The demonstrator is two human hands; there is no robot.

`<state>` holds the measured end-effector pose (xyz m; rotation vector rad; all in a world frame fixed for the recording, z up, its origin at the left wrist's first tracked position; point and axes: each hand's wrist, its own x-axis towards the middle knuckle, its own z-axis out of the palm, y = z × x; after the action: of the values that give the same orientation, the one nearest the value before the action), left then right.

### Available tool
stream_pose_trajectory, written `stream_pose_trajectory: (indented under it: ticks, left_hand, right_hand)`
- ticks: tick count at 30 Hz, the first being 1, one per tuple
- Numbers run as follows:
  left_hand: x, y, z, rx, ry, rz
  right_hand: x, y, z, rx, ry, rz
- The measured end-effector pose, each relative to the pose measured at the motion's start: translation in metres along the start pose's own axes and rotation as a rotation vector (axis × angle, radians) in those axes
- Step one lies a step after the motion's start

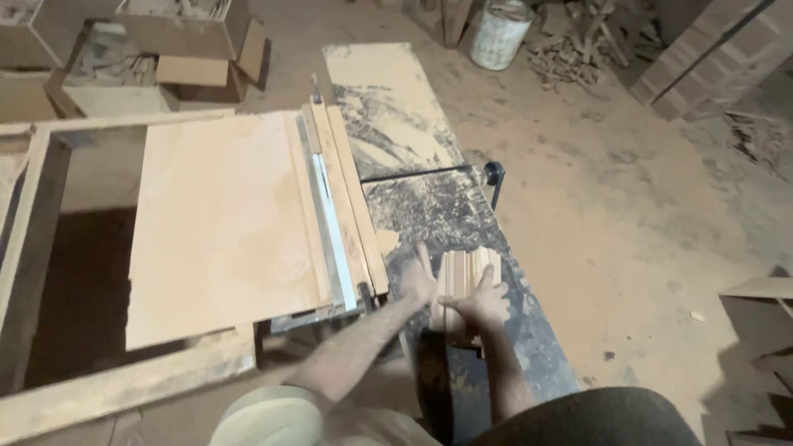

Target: The person empties a blue bucket of scrap wood pieces onto the saw table, then repeatedly feeds small wooden strips along the fence of a table saw, cutting them and stacking the cut pieces on the side table. At the end the person steps back from the saw.

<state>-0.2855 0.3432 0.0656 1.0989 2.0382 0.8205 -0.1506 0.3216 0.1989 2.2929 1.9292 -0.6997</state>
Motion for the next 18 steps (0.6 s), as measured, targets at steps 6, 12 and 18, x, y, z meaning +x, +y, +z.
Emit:
stream_pose_trajectory:
  ticks: [6, 12, 18]
  left_hand:
    - [-0.033, -0.057, -0.166, -0.406, 0.426, 0.097]
    - [-0.029, -0.126, -0.203, -0.149, 0.516, 0.148]
    - [-0.035, -0.123, -0.146, 0.152, 0.329, 0.071]
  right_hand:
    - [-0.005, -0.005, -0.005, -0.003, 0.023, -0.029]
    - [0.007, -0.001, 0.003, -0.026, -0.017, -0.035]
    - [0.008, 0.002, 0.005, -0.056, -0.030, -0.064]
